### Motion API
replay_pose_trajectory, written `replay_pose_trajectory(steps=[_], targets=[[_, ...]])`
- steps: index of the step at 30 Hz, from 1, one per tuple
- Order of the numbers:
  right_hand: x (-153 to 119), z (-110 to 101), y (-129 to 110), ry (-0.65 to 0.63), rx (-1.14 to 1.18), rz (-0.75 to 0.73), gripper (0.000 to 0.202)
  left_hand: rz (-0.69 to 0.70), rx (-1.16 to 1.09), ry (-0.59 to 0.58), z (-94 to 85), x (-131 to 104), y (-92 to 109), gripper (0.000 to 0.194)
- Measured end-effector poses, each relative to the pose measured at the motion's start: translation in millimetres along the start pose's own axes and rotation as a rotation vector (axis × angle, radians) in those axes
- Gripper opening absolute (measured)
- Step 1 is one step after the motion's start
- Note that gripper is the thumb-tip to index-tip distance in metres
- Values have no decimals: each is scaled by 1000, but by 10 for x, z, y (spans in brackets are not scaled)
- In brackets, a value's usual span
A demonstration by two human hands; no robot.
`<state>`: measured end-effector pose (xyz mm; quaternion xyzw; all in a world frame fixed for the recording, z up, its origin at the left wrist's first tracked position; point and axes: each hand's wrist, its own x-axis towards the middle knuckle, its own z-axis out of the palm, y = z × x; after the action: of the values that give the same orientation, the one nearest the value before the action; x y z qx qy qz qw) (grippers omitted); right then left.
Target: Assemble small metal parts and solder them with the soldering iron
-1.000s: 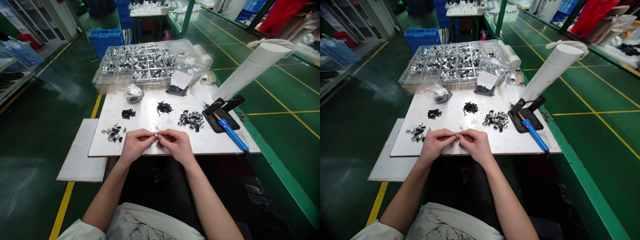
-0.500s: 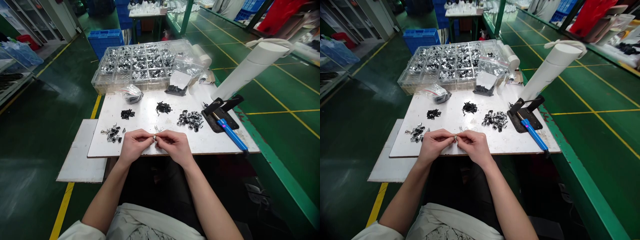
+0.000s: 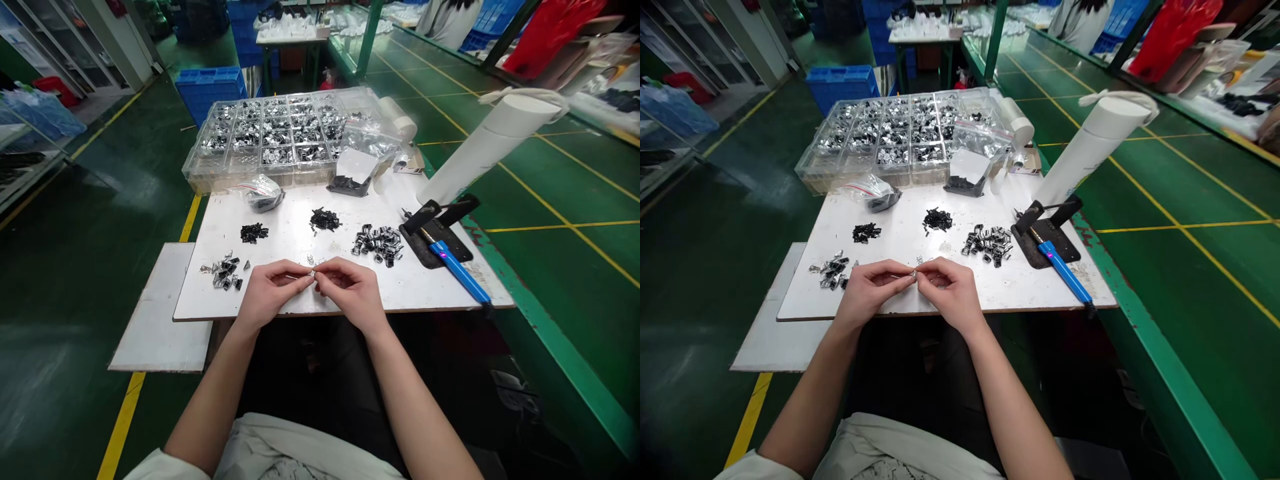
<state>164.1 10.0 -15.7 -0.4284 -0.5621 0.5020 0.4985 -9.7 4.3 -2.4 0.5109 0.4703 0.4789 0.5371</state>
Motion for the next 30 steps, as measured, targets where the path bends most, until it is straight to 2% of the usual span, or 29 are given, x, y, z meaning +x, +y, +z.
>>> replay_pose_trajectory(steps=[6, 9, 12, 14, 17, 19, 21, 24, 30], targets=[[31, -11, -38, -84, 154, 140, 22, -29, -52, -57, -24, -5, -31, 27], [68, -14, -83, -132, 219, 208, 30, 32, 22, -67, -20, -1, -18, 23], [168, -52, -169, -217, 183, 254, 36, 87, 79, -21, -14, 6, -1, 15], [295, -103, -240, -247, 33, 215, 29, 74, 60, 2, -13, 11, 4, 11], [573, -187, -316, -185, -479, -18, 7, 22, 2, 17, -21, 18, -5, 9], [774, -224, -324, -213, -869, -162, 20, -1, -24, 16, -34, 23, -19, 10], [943, -236, -306, -336, -1132, -217, 30, -12, -47, 16, -49, 28, -34, 13], [1103, -224, -275, -491, -1270, -243, 31, -29, -80, 31, -64, 35, -50, 16], [1179, -184, -295, -618, -1353, -293, 25, -22, -104, 56, -72, 32, -68, 17]])
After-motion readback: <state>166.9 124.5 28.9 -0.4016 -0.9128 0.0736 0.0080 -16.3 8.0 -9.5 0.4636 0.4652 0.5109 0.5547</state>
